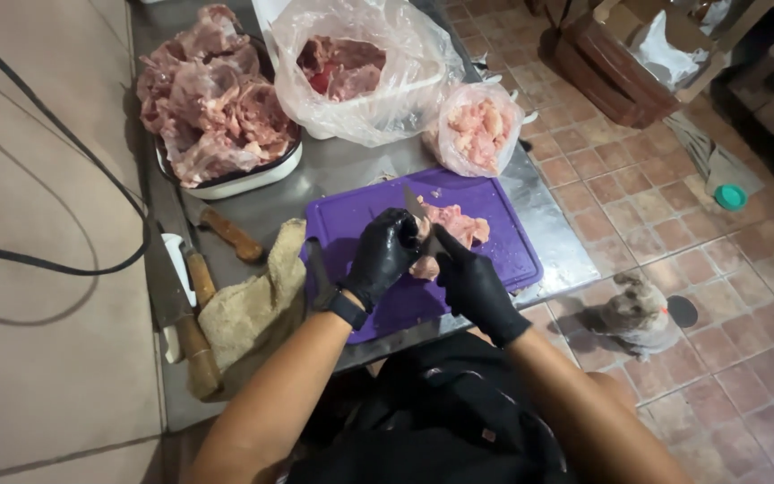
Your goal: Trimming fat and skin from raw chicken pieces using a knife on a purple cutting board
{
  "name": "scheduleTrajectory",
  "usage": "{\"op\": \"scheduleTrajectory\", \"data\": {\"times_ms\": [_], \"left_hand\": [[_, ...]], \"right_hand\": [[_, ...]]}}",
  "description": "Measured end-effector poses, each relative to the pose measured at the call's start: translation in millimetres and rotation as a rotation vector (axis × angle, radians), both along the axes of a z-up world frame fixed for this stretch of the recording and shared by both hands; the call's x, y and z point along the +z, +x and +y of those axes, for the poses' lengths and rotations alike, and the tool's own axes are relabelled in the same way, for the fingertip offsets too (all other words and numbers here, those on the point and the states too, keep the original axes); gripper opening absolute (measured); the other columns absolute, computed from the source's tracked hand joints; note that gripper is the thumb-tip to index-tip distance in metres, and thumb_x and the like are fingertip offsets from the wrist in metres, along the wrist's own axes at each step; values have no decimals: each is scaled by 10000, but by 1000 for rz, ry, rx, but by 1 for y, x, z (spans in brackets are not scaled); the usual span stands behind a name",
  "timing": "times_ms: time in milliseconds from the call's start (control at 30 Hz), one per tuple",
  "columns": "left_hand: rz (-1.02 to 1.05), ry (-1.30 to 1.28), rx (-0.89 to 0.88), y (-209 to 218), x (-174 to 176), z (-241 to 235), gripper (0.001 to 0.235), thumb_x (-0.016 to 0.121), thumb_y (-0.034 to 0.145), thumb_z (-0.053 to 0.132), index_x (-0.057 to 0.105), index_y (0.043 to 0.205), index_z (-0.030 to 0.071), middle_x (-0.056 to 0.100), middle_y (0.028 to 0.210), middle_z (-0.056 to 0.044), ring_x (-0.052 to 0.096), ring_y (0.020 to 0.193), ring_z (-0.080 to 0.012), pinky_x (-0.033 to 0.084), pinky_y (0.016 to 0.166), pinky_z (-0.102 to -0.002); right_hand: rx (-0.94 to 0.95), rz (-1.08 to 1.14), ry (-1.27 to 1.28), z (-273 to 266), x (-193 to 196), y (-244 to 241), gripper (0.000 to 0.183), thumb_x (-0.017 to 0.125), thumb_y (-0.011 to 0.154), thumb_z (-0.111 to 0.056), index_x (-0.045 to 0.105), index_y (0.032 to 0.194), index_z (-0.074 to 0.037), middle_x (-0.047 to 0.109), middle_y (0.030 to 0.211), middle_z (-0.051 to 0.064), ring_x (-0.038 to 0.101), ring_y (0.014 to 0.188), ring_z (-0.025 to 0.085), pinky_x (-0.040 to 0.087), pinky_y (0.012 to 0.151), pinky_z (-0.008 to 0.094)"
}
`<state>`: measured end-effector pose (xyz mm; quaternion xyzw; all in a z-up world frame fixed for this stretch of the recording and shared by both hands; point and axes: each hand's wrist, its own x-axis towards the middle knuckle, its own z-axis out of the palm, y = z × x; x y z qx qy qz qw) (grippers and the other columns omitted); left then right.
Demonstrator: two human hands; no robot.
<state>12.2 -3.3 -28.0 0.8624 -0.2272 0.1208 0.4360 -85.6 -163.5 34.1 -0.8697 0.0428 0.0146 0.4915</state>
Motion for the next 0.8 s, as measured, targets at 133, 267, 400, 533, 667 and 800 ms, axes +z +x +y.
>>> {"op": "scheduleTrajectory", "data": {"times_ms": [133, 267, 400, 533, 667, 800], "left_hand": [[-33, -28, -3, 2, -8, 3, 220, 807, 693, 94, 647, 844, 111, 662, 811, -104, 711, 856, -362, 624, 746, -441], [20, -139, 53, 1, -18, 5, 223, 783, 705, 102, 644, 880, 105, 655, 836, -123, 705, 886, -369, 613, 758, -434], [-35, -131, 63, 0, -23, 6, 271, 803, 702, 91, 633, 914, 95, 650, 844, -129, 703, 875, -355, 617, 762, -408], [-5, -69, 9, -15, 21, 8, 386, 788, 844, 281, 574, 1085, 69, 649, 970, -168, 689, 983, -367, 599, 840, -415], [396, -167, 38, 11, -17, -4, 335, 754, 786, 265, 562, 972, 63, 613, 932, -116, 610, 870, -290, 481, 789, -429], [524, -98, 57, 21, -18, 8, 239, 738, 777, 265, 630, 907, 96, 731, 895, -104, 690, 835, -287, 485, 731, -425]], "right_hand": [[-76, 126, 166, 0, 9, -8, 434, 588, 984, -185, 622, 1415, -224, 729, 659, 202, 686, 447, 285, 551, 338, 371], [-115, 272, 190, -13, -4, -42, 441, 581, 992, -207, 618, 1425, -282, 746, 700, 172, 674, 418, 264, 531, 330, 330], [-80, 267, 128, -21, -5, -61, 470, 606, 973, -228, 620, 1441, -268, 776, 731, 167, 731, 518, 268, 557, 410, 368], [-98, 289, 75, -25, 13, -78, 440, 653, 940, -214, 674, 1379, -239, 772, 685, 186, 685, 394, 263, 527, 319, 341], [49, 300, -75, -33, 51, -96, 574, 574, 930, -250, 538, 1498, -316, 730, 1346, 68, 686, 1258, 134, 522, 965, 294], [-55, 495, -76, -31, 91, -93, 539, 552, 986, -263, 571, 1517, -353, 730, 886, 13, 592, 716, 104, 511, 696, 288]]}}
